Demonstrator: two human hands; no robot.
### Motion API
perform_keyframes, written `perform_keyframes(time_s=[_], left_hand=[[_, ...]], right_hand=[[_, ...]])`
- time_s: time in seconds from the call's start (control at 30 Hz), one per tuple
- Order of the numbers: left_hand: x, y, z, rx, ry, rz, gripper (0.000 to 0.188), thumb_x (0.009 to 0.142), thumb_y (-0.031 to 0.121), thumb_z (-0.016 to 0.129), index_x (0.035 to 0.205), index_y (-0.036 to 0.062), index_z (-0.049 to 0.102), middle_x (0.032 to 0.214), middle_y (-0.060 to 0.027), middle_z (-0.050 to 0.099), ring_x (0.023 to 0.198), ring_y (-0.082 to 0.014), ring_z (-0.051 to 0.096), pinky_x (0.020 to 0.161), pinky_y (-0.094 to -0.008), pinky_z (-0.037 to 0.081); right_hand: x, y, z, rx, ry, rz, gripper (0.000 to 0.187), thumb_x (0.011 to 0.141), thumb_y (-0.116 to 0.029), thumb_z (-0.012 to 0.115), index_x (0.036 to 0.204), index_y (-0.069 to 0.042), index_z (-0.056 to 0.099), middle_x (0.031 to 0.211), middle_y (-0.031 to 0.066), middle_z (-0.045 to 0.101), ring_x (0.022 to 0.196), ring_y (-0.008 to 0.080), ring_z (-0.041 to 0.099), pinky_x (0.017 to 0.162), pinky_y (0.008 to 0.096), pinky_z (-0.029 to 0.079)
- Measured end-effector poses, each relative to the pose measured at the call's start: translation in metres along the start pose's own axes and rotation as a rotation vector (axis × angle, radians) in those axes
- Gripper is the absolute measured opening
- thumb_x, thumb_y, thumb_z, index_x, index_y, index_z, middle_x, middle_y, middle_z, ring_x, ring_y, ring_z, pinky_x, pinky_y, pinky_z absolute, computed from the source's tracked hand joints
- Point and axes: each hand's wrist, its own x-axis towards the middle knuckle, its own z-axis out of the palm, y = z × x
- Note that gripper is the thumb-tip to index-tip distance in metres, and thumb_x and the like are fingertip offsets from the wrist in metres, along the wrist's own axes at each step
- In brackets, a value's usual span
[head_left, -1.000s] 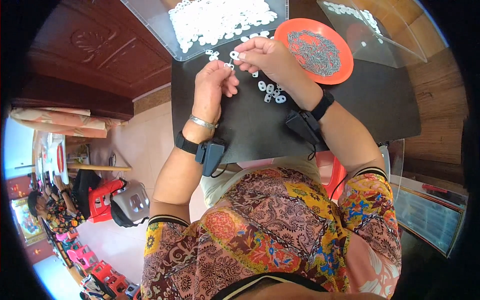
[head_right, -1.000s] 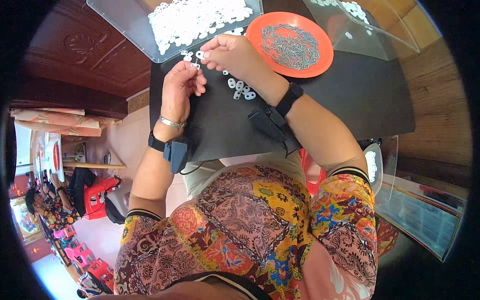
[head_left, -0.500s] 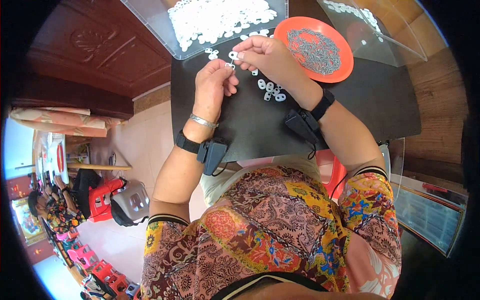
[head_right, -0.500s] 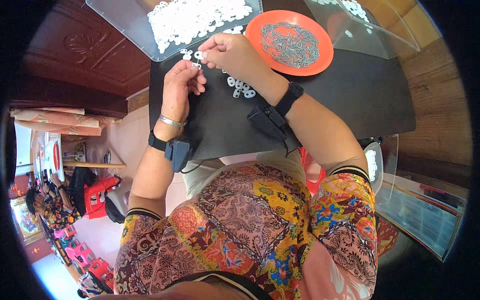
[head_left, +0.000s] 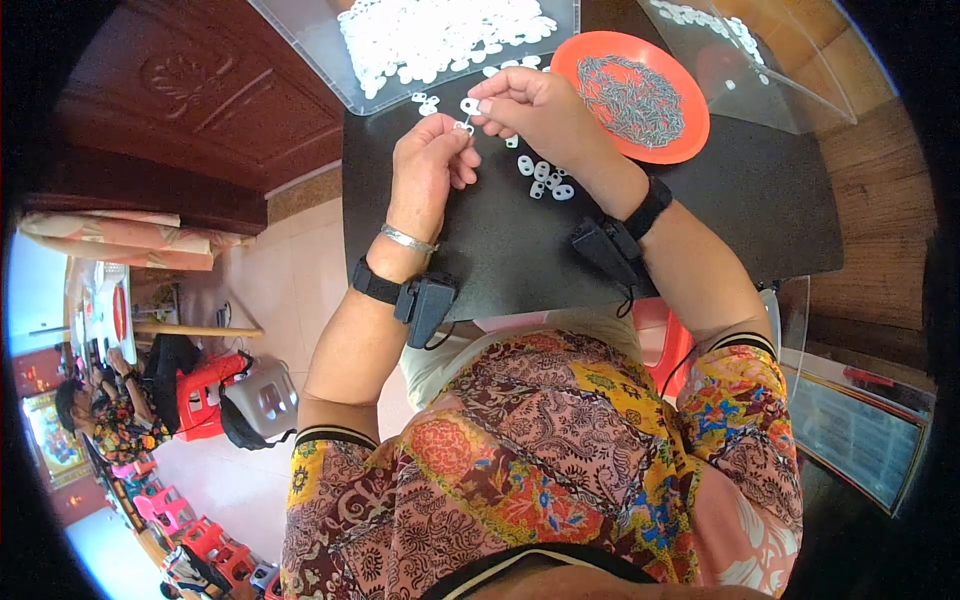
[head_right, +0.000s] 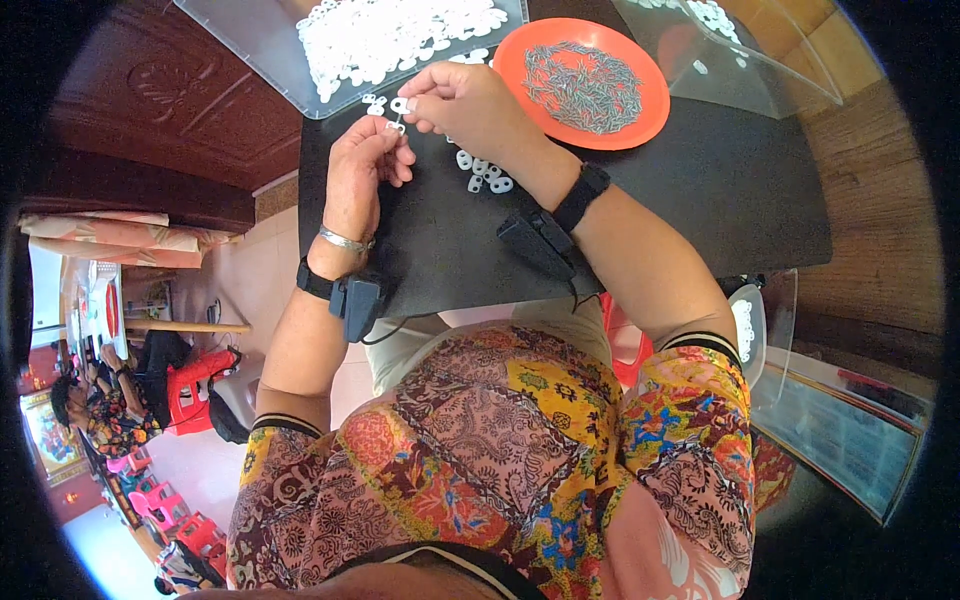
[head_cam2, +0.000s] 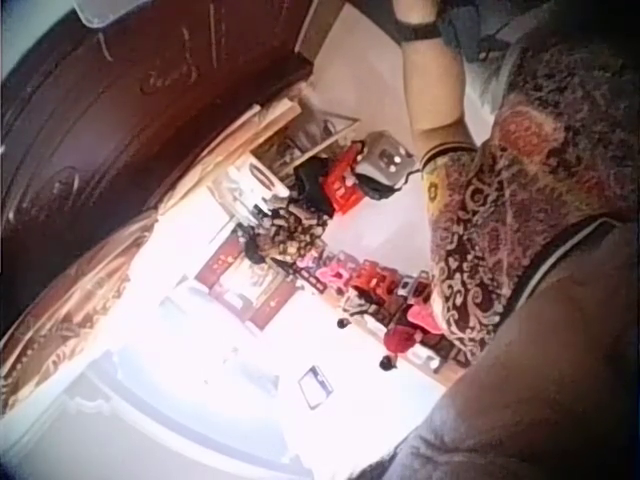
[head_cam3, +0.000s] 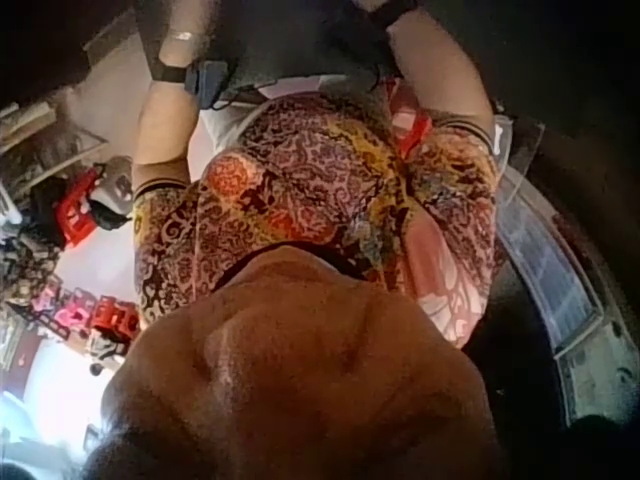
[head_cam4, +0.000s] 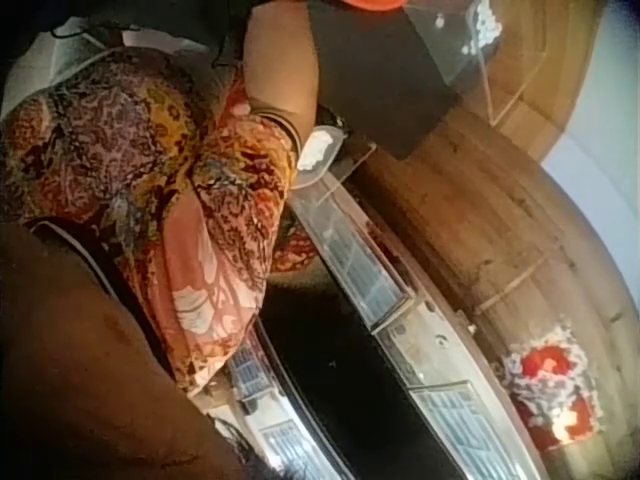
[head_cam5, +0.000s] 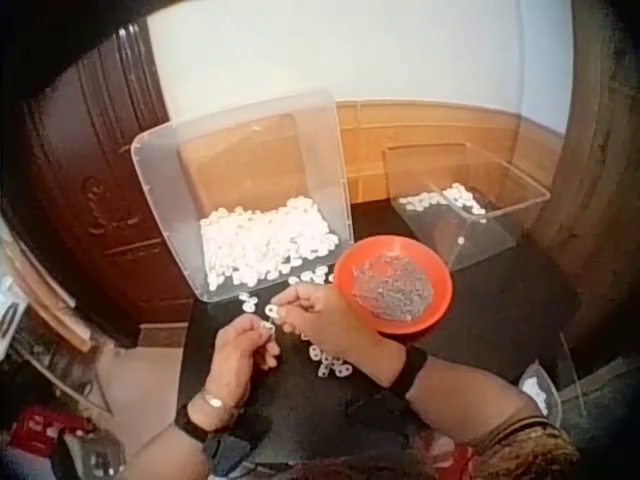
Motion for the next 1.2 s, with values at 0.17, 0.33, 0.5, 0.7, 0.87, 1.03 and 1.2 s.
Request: perform_keyframes(time_s=[0.17,0.33,0.5,0.7,0.87,1.03,1.2], left_hand=[[-0.001,0.001,0.004,-0.059,0.039,0.007,0.013,0.087,0.01,0.05,0.077,0.0061,0.056,0.06,-0.0022,0.057,0.047,-0.0077,0.05,0.043,-0.0187,0.037],[0.0,-0.001,0.002,-0.064,0.026,0.02,0.013,0.087,0.01,0.051,0.076,0.0063,0.056,0.06,-0.0021,0.057,0.046,-0.0075,0.05,0.043,-0.0184,0.036],[-0.001,0.0,0.003,-0.04,0.017,0.031,0.013,0.087,0.011,0.051,0.076,0.0065,0.056,0.06,-0.002,0.057,0.046,-0.0073,0.05,0.043,-0.0184,0.036],[-0.001,0.0,0.002,-0.04,0.017,0.018,0.014,0.087,0.011,0.05,0.075,0.0064,0.056,0.06,-0.0018,0.057,0.046,-0.0074,0.05,0.043,-0.0186,0.036],[-0.001,0.0,0.002,-0.045,0.031,0.0,0.014,0.087,0.011,0.05,0.075,0.0063,0.056,0.059,-0.0018,0.057,0.046,-0.0077,0.05,0.043,-0.0188,0.036],[0.0,0.0,0.003,-0.078,0.042,-0.004,0.013,0.088,0.011,0.05,0.078,0.0053,0.056,0.06,-0.0025,0.057,0.046,-0.0083,0.05,0.042,-0.0195,0.036],[0.0,-0.002,0.002,-0.095,0.043,0.015,0.013,0.088,0.011,0.049,0.079,0.0047,0.056,0.061,-0.0031,0.058,0.047,-0.0088,0.051,0.044,-0.0194,0.037]], right_hand=[[0.0,-0.001,-0.002,0.078,-0.026,0.061,0.019,0.086,-0.011,0.058,0.1,0.001,0.063,0.082,0.0058,0.066,0.07,0.0087,0.061,0.062,0.0208,0.049],[0.002,0.002,-0.005,0.156,-0.049,0.131,0.02,0.086,-0.013,0.059,0.101,0.0,0.063,0.083,0.0062,0.066,0.07,0.009,0.062,0.063,0.0212,0.051],[0.002,0.003,-0.008,0.297,-0.062,0.236,0.021,0.086,-0.015,0.059,0.101,-0.001,0.063,0.084,0.0062,0.066,0.07,0.0088,0.061,0.064,0.0208,0.051],[0.002,0.004,-0.007,0.266,-0.074,0.229,0.021,0.086,-0.016,0.06,0.102,-0.001,0.063,0.085,0.0056,0.066,0.071,0.0085,0.061,0.064,0.0203,0.05],[0.002,0.004,-0.005,0.167,-0.072,0.141,0.021,0.086,-0.015,0.059,0.102,-0.001,0.063,0.083,0.0042,0.066,0.071,0.0082,0.061,0.063,0.0205,0.05],[-0.004,-0.001,0.005,-0.071,0.013,-0.025,0.017,0.084,-0.011,0.059,0.097,0.0,0.064,0.08,0.0059,0.067,0.071,0.0086,0.062,0.062,0.022,0.049],[-0.008,-0.005,0.011,-0.234,0.016,-0.122,0.019,0.087,-0.011,0.059,0.102,0.0,0.063,0.082,0.0044,0.066,0.074,0.008,0.061,0.068,0.0219,0.049]])
